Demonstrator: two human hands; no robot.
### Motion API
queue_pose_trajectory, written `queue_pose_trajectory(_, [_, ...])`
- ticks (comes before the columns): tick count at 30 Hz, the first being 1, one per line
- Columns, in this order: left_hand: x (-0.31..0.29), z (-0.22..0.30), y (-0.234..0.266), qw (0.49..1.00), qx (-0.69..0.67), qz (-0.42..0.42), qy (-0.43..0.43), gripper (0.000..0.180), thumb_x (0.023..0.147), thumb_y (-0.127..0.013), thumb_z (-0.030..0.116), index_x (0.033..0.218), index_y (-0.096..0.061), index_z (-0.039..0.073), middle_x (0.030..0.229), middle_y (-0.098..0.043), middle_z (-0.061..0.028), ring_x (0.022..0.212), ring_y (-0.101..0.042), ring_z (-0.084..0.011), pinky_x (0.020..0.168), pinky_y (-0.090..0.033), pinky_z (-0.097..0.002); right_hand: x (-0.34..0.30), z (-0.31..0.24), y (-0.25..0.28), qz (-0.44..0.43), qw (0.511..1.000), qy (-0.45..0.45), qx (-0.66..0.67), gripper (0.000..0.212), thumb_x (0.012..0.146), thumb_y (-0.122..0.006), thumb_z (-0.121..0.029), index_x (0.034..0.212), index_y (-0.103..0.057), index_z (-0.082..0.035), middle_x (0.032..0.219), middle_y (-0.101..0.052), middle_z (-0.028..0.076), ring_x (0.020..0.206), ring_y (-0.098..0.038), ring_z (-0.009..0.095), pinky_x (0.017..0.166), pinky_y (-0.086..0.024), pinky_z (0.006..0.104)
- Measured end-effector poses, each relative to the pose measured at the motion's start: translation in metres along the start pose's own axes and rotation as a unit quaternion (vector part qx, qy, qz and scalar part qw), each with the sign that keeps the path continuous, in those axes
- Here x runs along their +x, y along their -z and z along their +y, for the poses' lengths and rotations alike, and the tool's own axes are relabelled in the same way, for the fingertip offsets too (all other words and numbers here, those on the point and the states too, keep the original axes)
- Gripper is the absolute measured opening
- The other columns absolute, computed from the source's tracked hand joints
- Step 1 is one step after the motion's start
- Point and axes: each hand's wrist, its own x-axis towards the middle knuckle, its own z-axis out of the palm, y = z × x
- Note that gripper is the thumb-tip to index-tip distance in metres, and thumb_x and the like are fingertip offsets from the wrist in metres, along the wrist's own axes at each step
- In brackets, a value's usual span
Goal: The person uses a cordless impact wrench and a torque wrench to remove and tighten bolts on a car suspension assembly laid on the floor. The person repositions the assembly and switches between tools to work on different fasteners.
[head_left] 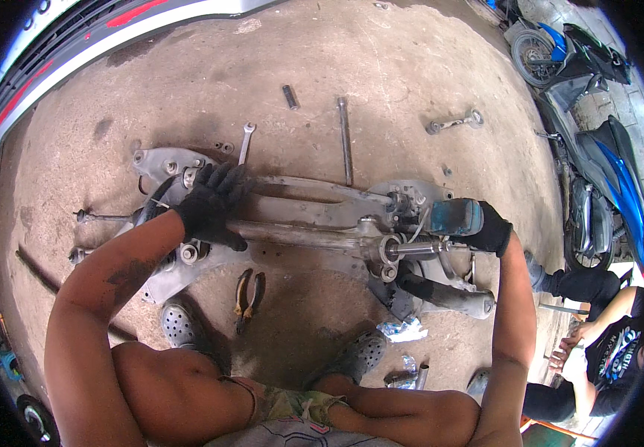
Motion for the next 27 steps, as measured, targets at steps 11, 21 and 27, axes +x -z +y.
queue_pose_trajectory(11, [-0.001, -0.002, -0.002, 1.000, -0.011, 0.001, 0.001, 0.141, 0.054, -0.082, 0.075, 0.160, -0.019, 0.006, 0.163, -0.018, -0.0292, 0.151, -0.015, -0.0502, 0.120, -0.009, -0.0651, 0.000, -0.012, 0.003, -0.032, 0.997, 0.005, -0.064, 0.036, 0.067, -0.087, -0.024, 0.095, -0.071, -0.007, 0.093, -0.072, 0.013, 0.086, -0.069, 0.033, 0.077, -0.055, 0.0396])
queue_pose_trajectory(21, [-0.001, 0.000, 0.004, 1.000, -0.013, -0.007, 0.000, 0.137, 0.056, -0.082, 0.073, 0.160, -0.022, 0.007, 0.163, -0.020, -0.0290, 0.151, -0.015, -0.0497, 0.119, -0.010, -0.0658, -0.004, -0.001, 0.003, -0.023, 0.999, -0.026, 0.017, 0.040, 0.068, -0.086, -0.016, 0.104, -0.072, -0.005, 0.094, -0.074, 0.013, 0.084, -0.071, 0.029, 0.080, -0.057, 0.0380])
queue_pose_trajectory(27, [-0.001, -0.001, 0.002, 1.000, -0.017, 0.011, -0.013, 0.137, 0.056, -0.082, 0.074, 0.159, -0.022, 0.007, 0.162, -0.021, -0.0299, 0.149, -0.018, -0.0504, 0.119, -0.011, -0.0661, 0.001, 0.004, 0.000, 0.017, 0.998, 0.044, -0.030, 0.035, 0.069, -0.083, -0.025, 0.097, -0.071, -0.009, 0.090, -0.073, 0.013, 0.084, -0.069, 0.034, 0.079, -0.056, 0.0411])
